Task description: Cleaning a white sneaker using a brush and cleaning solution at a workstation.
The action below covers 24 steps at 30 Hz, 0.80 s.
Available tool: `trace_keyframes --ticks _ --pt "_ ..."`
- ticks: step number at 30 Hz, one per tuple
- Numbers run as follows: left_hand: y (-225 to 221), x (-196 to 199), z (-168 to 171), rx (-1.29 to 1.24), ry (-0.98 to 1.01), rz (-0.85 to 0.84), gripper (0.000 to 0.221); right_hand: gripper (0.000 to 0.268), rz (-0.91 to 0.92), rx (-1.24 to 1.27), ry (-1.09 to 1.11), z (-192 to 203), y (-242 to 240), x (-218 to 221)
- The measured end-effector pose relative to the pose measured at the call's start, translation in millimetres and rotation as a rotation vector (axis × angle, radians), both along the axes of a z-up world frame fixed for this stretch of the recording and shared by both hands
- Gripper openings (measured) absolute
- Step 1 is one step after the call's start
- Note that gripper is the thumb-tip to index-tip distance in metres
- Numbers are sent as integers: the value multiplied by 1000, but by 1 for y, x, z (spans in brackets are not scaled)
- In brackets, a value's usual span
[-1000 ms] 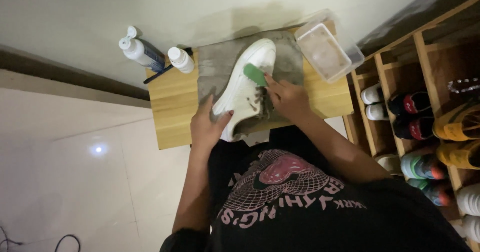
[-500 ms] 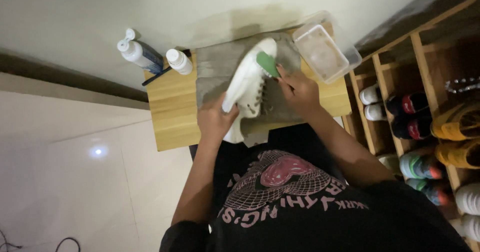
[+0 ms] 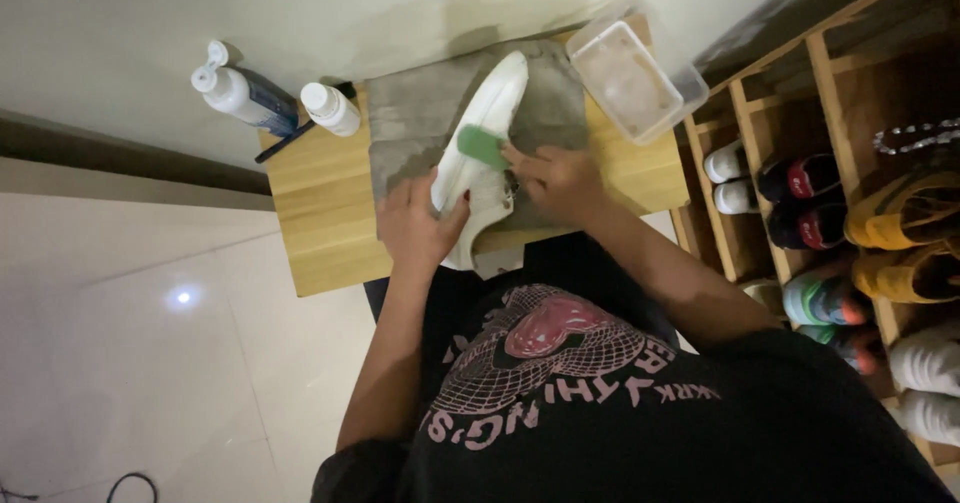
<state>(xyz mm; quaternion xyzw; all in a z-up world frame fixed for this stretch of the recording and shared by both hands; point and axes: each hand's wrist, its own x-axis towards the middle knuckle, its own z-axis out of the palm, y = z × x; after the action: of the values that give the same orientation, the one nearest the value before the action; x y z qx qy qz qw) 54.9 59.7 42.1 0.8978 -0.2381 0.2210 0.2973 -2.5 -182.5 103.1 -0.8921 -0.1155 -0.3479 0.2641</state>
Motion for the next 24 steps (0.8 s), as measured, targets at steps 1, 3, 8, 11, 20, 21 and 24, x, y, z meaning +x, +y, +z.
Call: trace_keyframes --ticks 1,3,8,11,20,21,24 --pt "-1 0 -3 4 -37 -2 49 18 -10 -7 7 1 -1 -1" --pt "-3 0 1 4 -39 1 43 19 -147 -54 5 -36 -24 11" --pt "-8 -5 15 11 -72 13 36 29 -128 -36 53 17 4 -7" --pt "-8 -5 20 12 -58 10 35 29 -59 -107 68 -1 -16 0" --pt "-14 -7 43 -27 -97 5 34 42 -177 -33 163 -10 -13 5" --pt "-14 -7 44 -26 -80 6 33 30 -272 -83 154 -27 -30 15" --pt "-14 -7 34 13 -116 34 34 25 -265 -126 81 -33 -26 16"
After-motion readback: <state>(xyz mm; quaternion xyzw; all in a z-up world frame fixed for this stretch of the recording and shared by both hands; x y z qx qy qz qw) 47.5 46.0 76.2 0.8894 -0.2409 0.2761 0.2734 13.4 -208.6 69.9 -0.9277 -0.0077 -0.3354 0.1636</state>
